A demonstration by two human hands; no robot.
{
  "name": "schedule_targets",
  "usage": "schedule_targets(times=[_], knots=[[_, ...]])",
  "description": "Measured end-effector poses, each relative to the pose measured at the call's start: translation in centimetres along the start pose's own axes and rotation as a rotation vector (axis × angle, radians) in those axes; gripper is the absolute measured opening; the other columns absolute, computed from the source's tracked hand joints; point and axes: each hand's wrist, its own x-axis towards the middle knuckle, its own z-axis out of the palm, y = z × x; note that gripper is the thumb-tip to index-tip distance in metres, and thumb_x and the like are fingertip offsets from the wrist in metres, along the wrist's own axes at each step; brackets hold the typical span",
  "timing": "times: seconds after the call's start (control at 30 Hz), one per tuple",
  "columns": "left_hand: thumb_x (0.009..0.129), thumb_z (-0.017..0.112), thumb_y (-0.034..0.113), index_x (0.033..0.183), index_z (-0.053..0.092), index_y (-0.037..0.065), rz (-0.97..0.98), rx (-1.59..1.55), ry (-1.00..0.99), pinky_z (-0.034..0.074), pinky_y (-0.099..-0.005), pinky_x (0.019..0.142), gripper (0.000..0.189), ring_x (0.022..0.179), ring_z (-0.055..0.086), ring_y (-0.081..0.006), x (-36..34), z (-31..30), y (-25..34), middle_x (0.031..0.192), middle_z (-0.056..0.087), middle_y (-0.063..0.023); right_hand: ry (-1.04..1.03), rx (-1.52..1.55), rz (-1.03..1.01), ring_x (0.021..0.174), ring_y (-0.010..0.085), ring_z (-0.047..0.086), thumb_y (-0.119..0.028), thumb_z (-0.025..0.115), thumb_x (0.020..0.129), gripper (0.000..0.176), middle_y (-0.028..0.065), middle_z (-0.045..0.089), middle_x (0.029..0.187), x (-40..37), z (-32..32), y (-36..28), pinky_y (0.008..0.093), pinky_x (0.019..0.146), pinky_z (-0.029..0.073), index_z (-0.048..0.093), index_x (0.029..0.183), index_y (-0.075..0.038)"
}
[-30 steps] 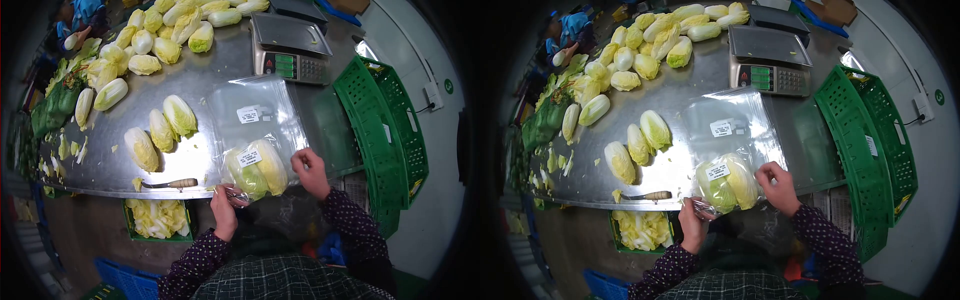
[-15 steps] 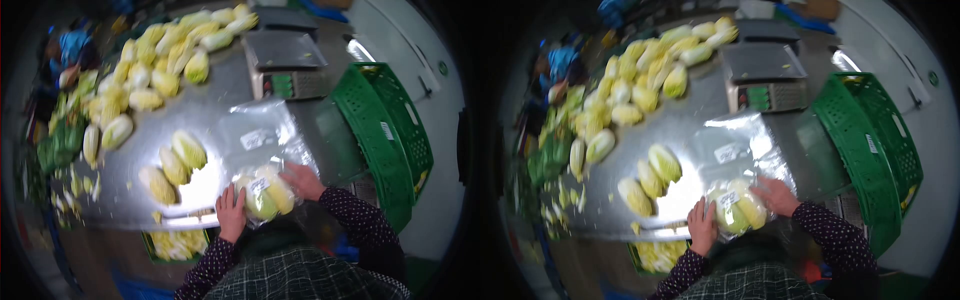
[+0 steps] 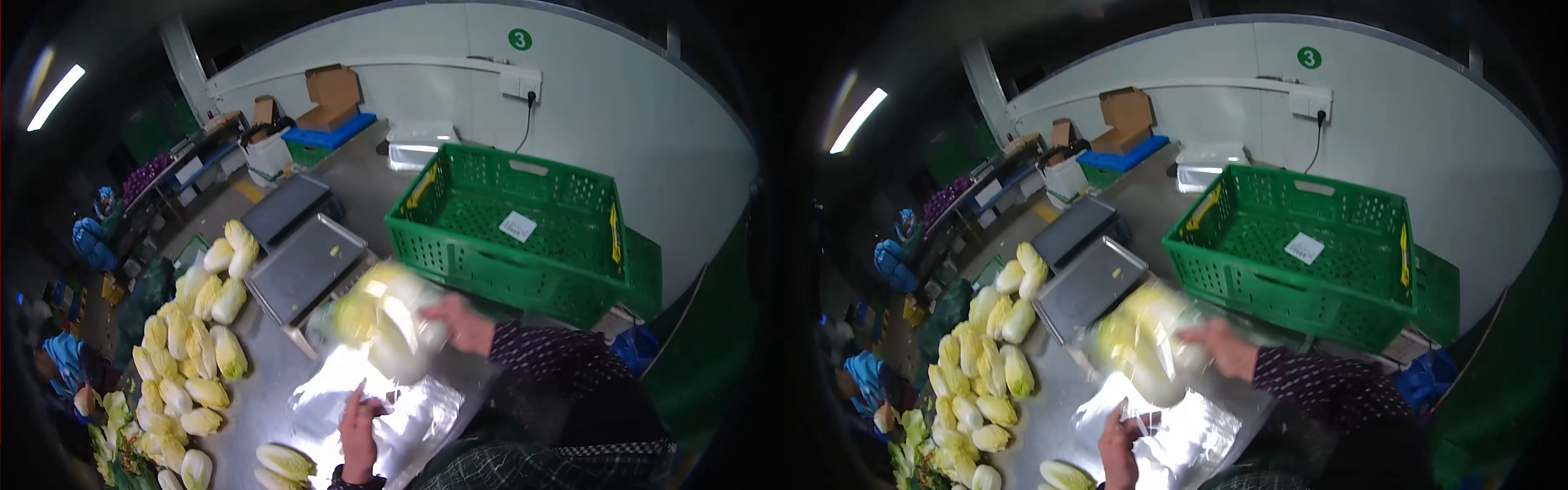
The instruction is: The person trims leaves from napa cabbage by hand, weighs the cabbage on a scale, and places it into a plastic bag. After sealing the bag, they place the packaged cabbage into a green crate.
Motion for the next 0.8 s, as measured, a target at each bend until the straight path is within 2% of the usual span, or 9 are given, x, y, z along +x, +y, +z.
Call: schedule_targets(times=[0.07,0.1,0.2,0.33,0.4,0.43,0.5,0.67,0.8], knots=[[0.095,0.049,0.012,0.133,0.047,0.0,0.001,-0.064,-0.256,0.048,-0.0292,0.084,0.039,0.085,0.066,-0.0188,1.4,2.2,0.8,0.093,0.07,-0.0113,0.089,0.191,-0.149,0.094,0.0234,0.065,-0.017,0.067,0.084,0.043,0.0152,0.062,0.111,2.2,-2.6,-7.3,0.0379,0.078,0.056,0.053,0.118,0.006],[0.094,0.053,0.012,0.132,0.048,0.002,0.072,0.231,-0.325,0.048,-0.0297,0.087,0.04,0.091,0.066,-0.0167,2.1,2.6,0.2,0.1,0.071,-0.0112,0.134,0.231,-0.208,0.097,0.025,0.065,-0.019,0.067,0.085,0.047,0.016,0.061,0.112,4.2,-4.8,-10.0,0.0402,0.082,0.055,0.051,0.121,0.007],[0.09,0.064,0.018,0.125,0.056,0.001,-0.022,0.499,-0.262,0.05,-0.03,0.08,0.04,0.088,0.066,-0.0169,2.5,3.9,-2.3,0.095,0.07,-0.0122,0.277,0.16,-0.393,0.1,0.0269,0.064,-0.03,0.065,0.085,0.055,0.015,0.061,0.115,9.9,-11.6,-14.5,0.0407,0.086,0.053,0.047,0.127,0.003],[0.09,0.062,0.019,0.125,0.055,0.0,-0.351,0.176,-0.076,0.05,-0.0301,0.079,0.04,0.092,0.064,-0.0177,0.9,4.3,-5.8,0.099,0.068,-0.0148,0.629,0.083,-0.381,0.083,0.0215,0.067,-0.036,0.072,0.079,0.056,0.0102,0.065,0.101,18.7,-21.5,-13.9,0.0372,0.071,0.055,0.055,0.119,-0.001],[0.093,0.057,0.015,0.115,0.06,0.004,-0.486,0.302,-0.008,0.052,-0.0312,0.074,0.025,0.089,0.065,-0.0202,0.6,4.7,-4.3,0.096,0.068,-0.0134,0.47,-0.06,-0.417,0.102,0.023,0.061,-0.048,0.065,0.081,0.058,0.0063,0.061,0.115,22.7,-27.1,-11.8,0.0469,0.086,0.047,0.051,0.128,-0.015],[0.09,0.063,0.029,0.127,0.052,0.001,-0.464,0.513,-0.074,0.051,-0.0287,0.081,0.047,0.087,0.068,-0.0152,-0.5,2.8,-9.5,0.095,0.071,-0.0104,0.316,-0.097,-0.366,0.119,0.0255,0.049,-0.049,0.062,0.083,0.064,0.0067,0.051,0.13,23.8,-29.3,-11.2,0.0514,0.093,0.041,0.043,0.136,-0.019],[0.089,0.062,0.04,0.124,0.054,0.0,-0.452,0.431,-0.006,0.053,-0.0322,0.067,0.053,0.073,0.067,-0.0204,0.6,3.1,-5.2,0.091,0.07,-0.0148,0.282,-0.227,-0.247,0.12,0.0256,0.049,-0.046,0.06,0.086,0.061,0.0086,0.051,0.13,26.0,-34.6,-12.5,0.0496,0.095,0.041,0.042,0.137,-0.016],[0.087,0.065,0.034,0.118,0.059,0.003,-0.262,0.558,0.337,0.051,-0.0362,0.079,0.045,0.089,0.066,-0.0292,-2.8,1.8,-7.4,0.102,0.067,-0.0154,0.445,-1.214,-0.057,0.121,0.0257,0.049,-0.039,0.054,0.091,0.056,0.0134,0.051,0.131,34.3,-41.7,-19.6,0.0452,0.098,0.039,0.041,0.137,-0.009],[0.081,0.067,0.041,0.115,0.059,0.001,-0.399,0.784,0.946,0.048,-0.0409,0.084,0.053,0.097,0.061,-0.0332,-8.1,-8.0,-7.0,0.108,0.063,-0.019,0.36,-2.663,0.255,0.122,0.0259,0.048,-0.033,0.049,0.096,0.052,0.0172,0.051,0.131,32.9,-38.1,-21.8,0.0417,0.101,0.038,0.04,0.138,-0.003]])
